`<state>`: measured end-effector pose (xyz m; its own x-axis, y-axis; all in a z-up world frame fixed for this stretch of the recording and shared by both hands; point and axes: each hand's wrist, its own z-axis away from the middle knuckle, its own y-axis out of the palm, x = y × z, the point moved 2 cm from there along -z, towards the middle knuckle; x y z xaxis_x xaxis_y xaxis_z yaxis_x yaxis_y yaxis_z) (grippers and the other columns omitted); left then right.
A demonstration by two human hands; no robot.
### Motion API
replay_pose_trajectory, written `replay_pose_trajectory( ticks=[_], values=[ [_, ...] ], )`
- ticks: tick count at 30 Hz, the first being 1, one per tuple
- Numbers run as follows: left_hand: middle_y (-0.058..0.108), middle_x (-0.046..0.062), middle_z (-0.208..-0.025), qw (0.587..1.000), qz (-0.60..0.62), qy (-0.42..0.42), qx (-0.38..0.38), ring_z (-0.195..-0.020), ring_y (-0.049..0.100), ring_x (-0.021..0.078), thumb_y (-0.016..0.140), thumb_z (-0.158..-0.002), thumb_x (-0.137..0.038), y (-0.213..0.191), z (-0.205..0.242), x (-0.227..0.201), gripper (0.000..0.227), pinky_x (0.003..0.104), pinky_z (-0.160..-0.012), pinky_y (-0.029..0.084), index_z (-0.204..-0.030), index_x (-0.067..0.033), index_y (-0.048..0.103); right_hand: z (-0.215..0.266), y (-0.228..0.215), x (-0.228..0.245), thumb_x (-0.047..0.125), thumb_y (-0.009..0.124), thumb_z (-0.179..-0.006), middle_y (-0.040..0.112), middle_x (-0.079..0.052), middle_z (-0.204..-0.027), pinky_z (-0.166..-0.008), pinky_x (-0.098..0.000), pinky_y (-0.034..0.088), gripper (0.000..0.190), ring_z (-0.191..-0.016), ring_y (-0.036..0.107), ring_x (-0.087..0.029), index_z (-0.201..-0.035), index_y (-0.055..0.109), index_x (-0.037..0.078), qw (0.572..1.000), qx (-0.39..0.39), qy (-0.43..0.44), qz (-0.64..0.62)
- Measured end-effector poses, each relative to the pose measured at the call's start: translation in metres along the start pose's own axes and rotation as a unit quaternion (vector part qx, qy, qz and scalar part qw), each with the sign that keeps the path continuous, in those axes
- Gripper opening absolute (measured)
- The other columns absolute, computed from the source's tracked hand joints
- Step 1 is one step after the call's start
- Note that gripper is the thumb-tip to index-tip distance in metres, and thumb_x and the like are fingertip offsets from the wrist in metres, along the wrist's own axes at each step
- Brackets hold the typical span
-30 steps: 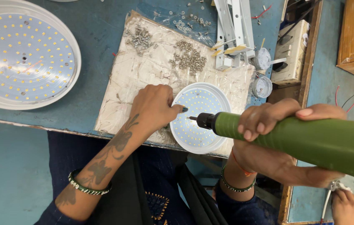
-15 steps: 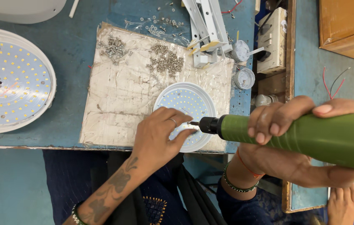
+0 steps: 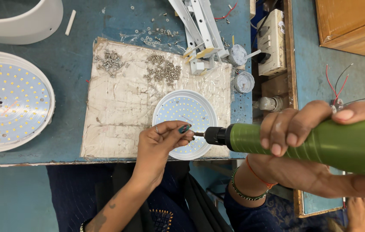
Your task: The person uses a green electric screwdriver to fasten screws into a circular LED light panel. They repeatedly pick up screws, align them with holes on the panel, and drive them in. The person also briefly inspects the panel and stacks completed units.
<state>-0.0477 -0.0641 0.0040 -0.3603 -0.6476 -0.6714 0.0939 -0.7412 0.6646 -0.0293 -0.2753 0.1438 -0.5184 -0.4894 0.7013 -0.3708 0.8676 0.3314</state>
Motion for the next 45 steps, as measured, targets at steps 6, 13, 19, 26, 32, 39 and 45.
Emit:
replay_pose_trajectory(
  ticks=[6, 13, 19, 26, 32, 39, 45],
  values=[
    [0.069, 0.001, -0.083, 0.996, 0.057, -0.067, 0.021, -0.079, 0.064, 0.0072, 0.063, -0.1, -0.018, 0.008, 0.006, 0.009, 0.017, 0.025, -0.073, 0.052, -0.102, -0.0031, 0.072, -0.008, 0.002, 0.005, 0.087, 0.034, -0.093, 0.055, -0.014, -0.089, -0.06, -0.0361, 0.052, 0.092, -0.066, 0.058, -0.02, -0.134, 0.042, 0.006, 1.0, 0.02, -0.015, -0.015],
    [0.067, 0.001, -0.082, 0.99, 0.103, -0.096, 0.018, -0.079, 0.062, 0.0088, 0.062, -0.103, -0.02, 0.021, 0.011, 0.017, 0.018, 0.027, -0.074, 0.051, -0.095, -0.0049, 0.066, -0.017, 0.014, 0.006, 0.086, 0.037, -0.089, 0.056, -0.012, -0.086, -0.055, -0.0347, 0.052, 0.096, -0.06, 0.061, -0.019, -0.139, 0.041, 0.004, 1.0, -0.001, -0.015, 0.009],
    [0.071, 0.008, -0.101, 0.999, 0.011, -0.015, 0.04, -0.089, 0.069, 0.0127, 0.053, -0.101, -0.025, 0.035, 0.016, 0.007, 0.028, 0.03, -0.08, 0.057, -0.12, -0.0075, 0.064, -0.022, 0.012, 0.01, 0.084, 0.035, -0.094, 0.056, -0.017, -0.08, -0.05, -0.0349, 0.048, 0.084, -0.056, 0.055, -0.021, -0.122, 0.042, 0.004, 0.998, 0.003, 0.027, 0.049],
    [0.065, 0.016, -0.128, 0.675, -0.593, 0.418, 0.138, -0.125, 0.059, 0.0344, 0.073, -0.085, -0.038, -0.006, 0.033, -0.039, 0.058, 0.046, -0.102, 0.048, -0.129, -0.0015, 0.061, -0.002, 0.011, 0.005, 0.08, 0.039, -0.092, 0.052, -0.019, -0.075, -0.048, -0.0364, 0.046, 0.082, -0.053, 0.05, -0.022, -0.114, 0.041, 0.001, 0.988, -0.084, 0.057, 0.118],
    [0.063, 0.01, -0.136, 0.513, -0.703, 0.435, 0.231, -0.137, 0.053, 0.0264, 0.061, -0.088, -0.015, -0.021, 0.011, -0.019, 0.04, 0.048, -0.121, 0.033, -0.126, -0.003, 0.066, 0.021, 0.019, -0.014, 0.071, 0.053, -0.087, 0.055, -0.021, -0.082, -0.053, -0.0381, 0.053, 0.077, -0.056, 0.055, -0.023, -0.117, 0.038, 0.001, 0.987, -0.062, 0.116, 0.094],
    [0.064, 0.014, -0.136, 0.501, -0.724, 0.426, 0.209, -0.131, 0.056, 0.0265, 0.059, -0.085, -0.011, -0.015, 0.009, -0.004, 0.044, 0.045, -0.113, 0.04, -0.126, 0.0027, 0.067, 0.035, 0.016, -0.028, 0.073, 0.055, -0.086, 0.054, -0.021, -0.081, -0.053, -0.0389, 0.055, 0.078, -0.064, 0.053, -0.027, -0.117, 0.035, 0.004, 0.983, -0.095, 0.101, 0.124],
    [0.065, 0.014, -0.132, 0.512, -0.721, 0.43, 0.185, -0.128, 0.058, 0.0263, 0.06, -0.085, -0.01, -0.011, 0.013, -0.003, 0.045, 0.045, -0.111, 0.042, -0.126, 0.0042, 0.068, 0.048, 0.009, -0.033, 0.075, 0.051, -0.087, 0.054, -0.02, -0.078, -0.049, -0.038, 0.054, 0.079, -0.061, 0.053, -0.027, -0.116, 0.036, 0.002, 0.98, -0.122, 0.078, 0.133]
  ],
)
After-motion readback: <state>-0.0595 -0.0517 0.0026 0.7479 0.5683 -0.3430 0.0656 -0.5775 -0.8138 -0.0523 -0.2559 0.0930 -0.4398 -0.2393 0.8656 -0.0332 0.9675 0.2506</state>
